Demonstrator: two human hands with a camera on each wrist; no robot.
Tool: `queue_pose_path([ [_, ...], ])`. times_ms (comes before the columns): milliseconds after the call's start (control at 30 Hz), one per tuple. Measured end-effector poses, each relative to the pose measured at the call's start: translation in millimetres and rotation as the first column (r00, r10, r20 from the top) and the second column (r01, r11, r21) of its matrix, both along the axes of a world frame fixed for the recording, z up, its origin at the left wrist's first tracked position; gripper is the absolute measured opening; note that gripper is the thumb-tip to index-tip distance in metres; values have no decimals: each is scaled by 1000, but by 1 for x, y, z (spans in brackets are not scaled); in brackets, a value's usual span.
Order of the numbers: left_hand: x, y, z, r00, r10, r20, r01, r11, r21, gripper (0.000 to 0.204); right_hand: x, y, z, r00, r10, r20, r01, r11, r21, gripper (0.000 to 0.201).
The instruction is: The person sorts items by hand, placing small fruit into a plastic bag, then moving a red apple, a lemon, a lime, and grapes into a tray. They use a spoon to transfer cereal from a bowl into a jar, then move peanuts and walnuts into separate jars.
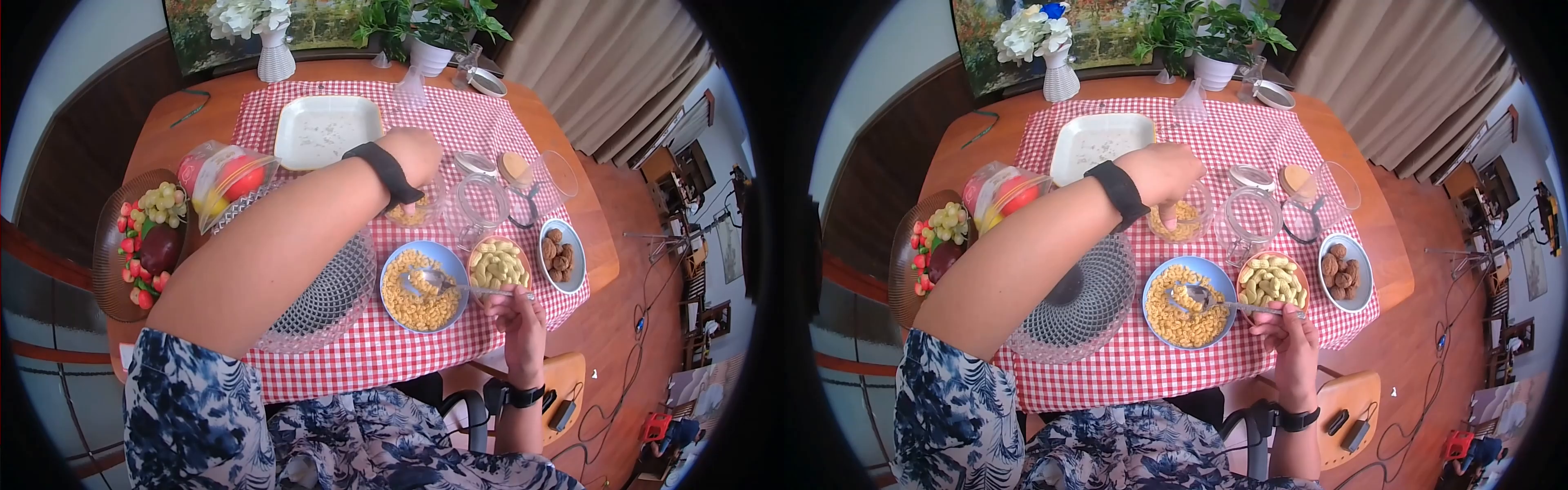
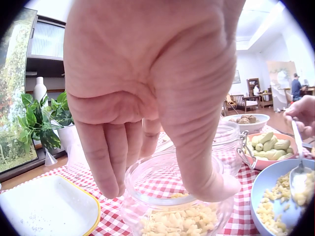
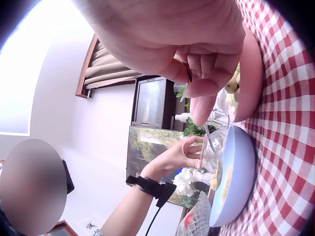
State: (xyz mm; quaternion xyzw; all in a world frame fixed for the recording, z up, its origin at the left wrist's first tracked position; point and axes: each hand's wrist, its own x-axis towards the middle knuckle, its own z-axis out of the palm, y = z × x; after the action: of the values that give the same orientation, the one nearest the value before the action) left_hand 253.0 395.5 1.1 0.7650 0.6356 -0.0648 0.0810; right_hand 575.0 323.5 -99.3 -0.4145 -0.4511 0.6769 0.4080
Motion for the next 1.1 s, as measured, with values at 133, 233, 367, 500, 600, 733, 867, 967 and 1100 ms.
queue_pose_path([
  [133,-2,0,0,1000,-18,3,18,1000,-8,40,-2,14,13,996,-61,-60,62,998,13,32],
  [233,-3,1,-3,1000,-20,23,20,1000,10,39,-11,33,25,994,-90,-64,95,993,73,31],
  [367,-5,2,-6,999,-43,21,43,999,16,36,-32,56,42,988,-129,-90,142,979,147,32],
  [500,-4,5,-6,999,-2,50,4,999,-32,61,-61,61,50,996,-91,-12,90,950,299,35],
  [600,-3,2,-3,1000,-15,20,16,1000,-14,59,-77,46,54,988,-22,151,-53,880,471,36],
  [733,-1,-2,1,1000,7,31,-8,1000,19,32,-57,26,49,989,-77,127,-8,827,563,33],
  [867,-2,-3,4,999,-12,29,12,1000,-3,34,-18,0,34,979,138,153,-195,860,471,31],
  [967,-5,3,-2,998,-23,56,23,1000,-9,37,-3,-18,21,941,262,213,-324,880,349,30],
  [1100,-7,5,-5,995,-91,26,92,996,-10,60,5,-17,12,970,102,223,-181,911,371,30],
])
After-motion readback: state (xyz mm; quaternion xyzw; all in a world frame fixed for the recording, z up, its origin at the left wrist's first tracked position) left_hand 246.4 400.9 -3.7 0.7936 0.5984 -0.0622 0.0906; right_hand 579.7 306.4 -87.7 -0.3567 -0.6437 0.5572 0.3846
